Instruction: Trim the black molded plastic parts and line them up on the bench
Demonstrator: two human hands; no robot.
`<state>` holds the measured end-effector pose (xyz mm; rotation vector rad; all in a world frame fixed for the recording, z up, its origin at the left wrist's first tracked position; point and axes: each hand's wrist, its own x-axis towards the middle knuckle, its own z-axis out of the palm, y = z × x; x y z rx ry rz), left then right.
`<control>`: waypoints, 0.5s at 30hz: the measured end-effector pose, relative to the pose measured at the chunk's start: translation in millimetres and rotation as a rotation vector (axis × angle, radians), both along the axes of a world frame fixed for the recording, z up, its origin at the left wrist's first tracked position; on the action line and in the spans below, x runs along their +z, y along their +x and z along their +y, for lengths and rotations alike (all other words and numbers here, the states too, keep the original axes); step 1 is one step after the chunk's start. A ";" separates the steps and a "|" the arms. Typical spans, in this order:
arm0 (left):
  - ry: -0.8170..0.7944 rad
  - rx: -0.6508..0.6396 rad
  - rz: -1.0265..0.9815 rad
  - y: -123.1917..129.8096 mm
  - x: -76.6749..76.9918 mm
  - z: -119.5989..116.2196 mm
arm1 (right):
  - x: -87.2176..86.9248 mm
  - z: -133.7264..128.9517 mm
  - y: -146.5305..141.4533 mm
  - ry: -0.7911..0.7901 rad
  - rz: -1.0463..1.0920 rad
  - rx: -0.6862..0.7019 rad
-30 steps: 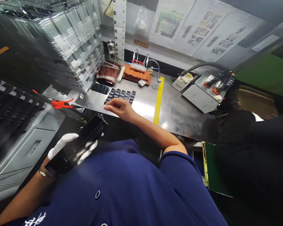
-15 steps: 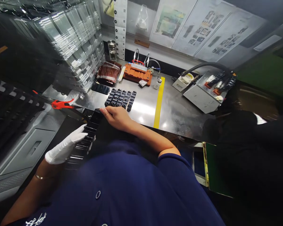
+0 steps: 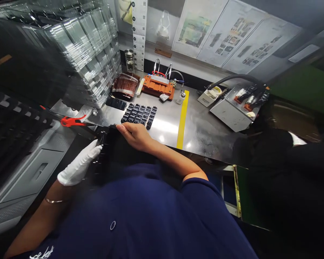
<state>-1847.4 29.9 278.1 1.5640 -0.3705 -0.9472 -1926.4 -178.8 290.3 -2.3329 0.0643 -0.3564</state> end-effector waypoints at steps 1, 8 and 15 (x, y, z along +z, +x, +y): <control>0.015 0.074 -0.074 -0.1 -4.2 -1.7 | 1.0 -1.9 -0.6 -0.004 -0.038 -0.018; 0.183 0.336 -0.631 -12.3 -29.6 6.1 | 14.3 -5.7 -13.1 -0.321 -0.040 0.101; 0.163 0.241 -0.755 -20.0 -29.7 15.5 | 15.9 -7.6 -19.5 -0.473 -0.166 0.342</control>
